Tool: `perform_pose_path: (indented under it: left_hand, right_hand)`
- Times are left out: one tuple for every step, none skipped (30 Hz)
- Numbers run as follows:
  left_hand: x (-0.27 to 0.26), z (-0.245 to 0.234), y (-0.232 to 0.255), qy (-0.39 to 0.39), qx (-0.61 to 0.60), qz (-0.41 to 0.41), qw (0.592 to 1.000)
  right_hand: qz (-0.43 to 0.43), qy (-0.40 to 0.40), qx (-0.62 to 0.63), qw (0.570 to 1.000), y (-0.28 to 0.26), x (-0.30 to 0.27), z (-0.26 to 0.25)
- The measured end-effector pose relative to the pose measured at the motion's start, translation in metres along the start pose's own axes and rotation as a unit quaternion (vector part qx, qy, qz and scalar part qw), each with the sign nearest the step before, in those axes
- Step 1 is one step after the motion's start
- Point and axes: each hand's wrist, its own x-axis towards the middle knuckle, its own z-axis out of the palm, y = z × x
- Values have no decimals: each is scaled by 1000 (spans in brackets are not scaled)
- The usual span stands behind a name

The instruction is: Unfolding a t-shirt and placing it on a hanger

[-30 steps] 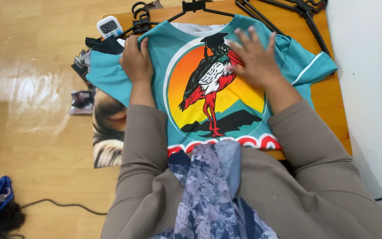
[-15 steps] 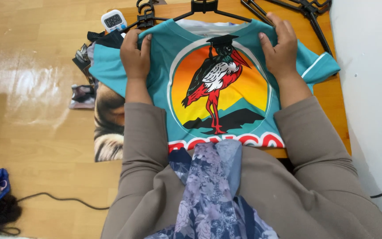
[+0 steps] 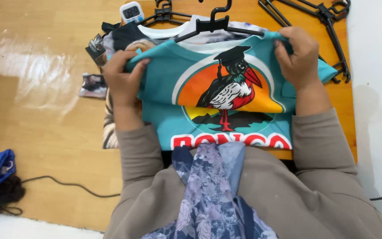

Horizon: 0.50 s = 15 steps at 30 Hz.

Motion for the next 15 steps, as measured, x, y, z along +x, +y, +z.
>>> perform_pose_path:
  left_hand:
    - [-8, 7, -13, 0, 2, -1, 1000]
    - [-14, 16, -27, -25, 10, -27, 999]
    - [-19, 24, -41, -50, 19, -52, 997]
    - [-20, 23, -40, -50, 18, -51, 997]
    - [-20, 21, -40, -107, 7, -110, 988]
    - [-19, 21, -40, -162, -6, -166, 973]
    - [-18, 21, -40, -161, -6, -164, 973]
    - [-19, 21, -39, -188, 2, -210, 959]
    - [-19, 22, -39, -215, 11, -255, 943]
    - [-20, 23, -40, -216, 10, -256, 942]
    - [-20, 24, -42, -212, 17, -223, 951]
    - [-21, 24, -43, -208, 24, -190, 959]
    - [-25, 28, -50, -210, 24, -192, 958]
    - [-28, 32, -57, -251, 93, -206, 941]
    - [-31, 36, -64, -291, 160, -219, 917]
  right_hand:
    - [-1, 0, 2, 1000, 5, -8, 7]
    - [-3, -25, -50, 998, 10, -14, 13]
    - [-5, -49, -103, 993, 16, -21, 19]
    - [-5, -48, -104, 993, 23, -28, 24]
    - [-5, -45, -112, 993, 31, -34, 29]
    - [-7, -41, -121, 992, 39, -40, 33]
    - [-8, -39, -123, 992, 35, -35, 33]
    - [26, -56, -88, 994, 30, -32, 33]
    - [60, -73, -54, 994, 25, -30, 33]
    - [62, -75, -54, 994, 31, -36, 40]
    - [56, -82, -58, 993, 37, -42, 46]
    - [50, -89, -62, 993, 43, -49, 54]
    - [51, -90, -62, 993, 40, -47, 54]
    - [49, -127, -74, 988, 38, -43, 54]
    - [46, -163, -87, 982, 36, -40, 54]
